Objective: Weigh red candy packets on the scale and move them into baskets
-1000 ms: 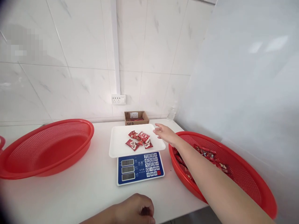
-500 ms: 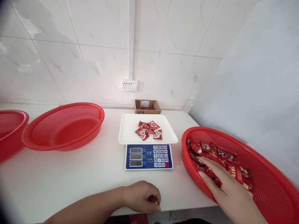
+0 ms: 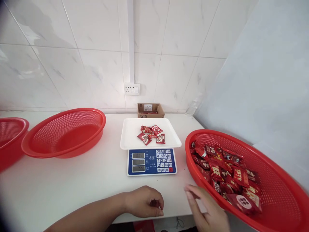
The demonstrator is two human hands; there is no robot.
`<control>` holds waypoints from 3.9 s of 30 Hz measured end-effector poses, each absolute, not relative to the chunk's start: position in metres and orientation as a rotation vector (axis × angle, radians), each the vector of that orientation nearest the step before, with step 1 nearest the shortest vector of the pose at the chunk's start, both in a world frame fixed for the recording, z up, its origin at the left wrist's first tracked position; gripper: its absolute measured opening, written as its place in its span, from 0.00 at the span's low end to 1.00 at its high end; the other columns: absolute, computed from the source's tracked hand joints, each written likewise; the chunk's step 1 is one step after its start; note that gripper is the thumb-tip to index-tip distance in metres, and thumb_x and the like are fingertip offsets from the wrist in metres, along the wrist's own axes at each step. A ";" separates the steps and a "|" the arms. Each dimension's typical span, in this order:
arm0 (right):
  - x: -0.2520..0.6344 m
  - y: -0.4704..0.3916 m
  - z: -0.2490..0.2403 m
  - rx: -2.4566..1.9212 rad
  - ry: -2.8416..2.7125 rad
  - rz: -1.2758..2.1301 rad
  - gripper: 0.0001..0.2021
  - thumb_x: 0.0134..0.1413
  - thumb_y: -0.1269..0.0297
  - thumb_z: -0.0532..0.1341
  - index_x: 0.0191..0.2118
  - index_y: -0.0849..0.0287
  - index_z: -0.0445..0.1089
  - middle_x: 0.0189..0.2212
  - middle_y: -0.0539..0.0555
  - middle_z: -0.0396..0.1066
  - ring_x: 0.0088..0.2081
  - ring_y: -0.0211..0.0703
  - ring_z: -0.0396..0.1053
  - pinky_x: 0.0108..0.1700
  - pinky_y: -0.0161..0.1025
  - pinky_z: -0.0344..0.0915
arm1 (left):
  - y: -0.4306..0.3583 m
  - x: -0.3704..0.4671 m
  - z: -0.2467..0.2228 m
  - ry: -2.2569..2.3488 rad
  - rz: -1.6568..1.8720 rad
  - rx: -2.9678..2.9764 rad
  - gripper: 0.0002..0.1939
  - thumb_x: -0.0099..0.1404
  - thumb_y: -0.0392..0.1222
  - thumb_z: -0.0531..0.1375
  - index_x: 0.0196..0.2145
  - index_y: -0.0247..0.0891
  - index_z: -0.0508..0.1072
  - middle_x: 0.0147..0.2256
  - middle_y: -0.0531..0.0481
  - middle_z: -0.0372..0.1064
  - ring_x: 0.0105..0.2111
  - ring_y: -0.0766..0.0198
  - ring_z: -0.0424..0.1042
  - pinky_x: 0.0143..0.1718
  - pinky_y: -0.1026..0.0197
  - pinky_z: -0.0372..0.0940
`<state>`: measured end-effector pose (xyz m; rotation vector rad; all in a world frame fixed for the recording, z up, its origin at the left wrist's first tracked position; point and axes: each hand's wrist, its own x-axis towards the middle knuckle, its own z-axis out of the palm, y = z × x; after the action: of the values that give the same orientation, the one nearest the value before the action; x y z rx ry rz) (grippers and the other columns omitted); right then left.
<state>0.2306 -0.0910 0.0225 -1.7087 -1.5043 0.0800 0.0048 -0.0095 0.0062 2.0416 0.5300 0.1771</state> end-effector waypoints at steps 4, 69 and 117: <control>0.198 -0.065 0.007 -1.681 -1.527 0.462 0.15 0.49 0.50 0.55 0.31 0.56 0.70 0.24 0.53 0.73 0.26 0.41 0.71 0.28 0.31 0.68 | -0.010 0.006 0.007 0.544 0.203 1.995 0.07 0.56 0.42 0.61 0.33 0.39 0.73 0.25 0.57 0.64 0.25 0.71 0.63 0.27 0.72 0.58; 0.199 -0.058 -0.011 -1.384 -1.424 0.601 0.09 0.51 0.69 0.52 0.24 0.58 0.65 0.20 0.47 0.65 0.23 0.35 0.61 0.26 0.30 0.56 | 0.039 0.284 0.092 0.102 -0.458 3.190 0.29 0.50 0.53 0.62 0.50 0.44 0.66 0.48 0.44 0.64 0.47 0.49 0.61 0.45 0.51 0.57; 0.207 -0.062 -0.025 -1.508 -1.537 0.700 0.17 0.50 0.49 0.52 0.29 0.56 0.70 0.26 0.51 0.73 0.27 0.41 0.70 0.30 0.31 0.67 | 0.101 -0.089 0.113 1.937 0.566 2.489 0.24 0.66 0.54 0.47 0.56 0.40 0.57 0.60 0.44 0.47 0.61 0.53 0.41 0.58 0.49 0.44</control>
<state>0.2069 -0.0620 -0.0249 -1.5079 -1.5367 0.6998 -0.0891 0.1005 0.1130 2.4890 1.9368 0.5657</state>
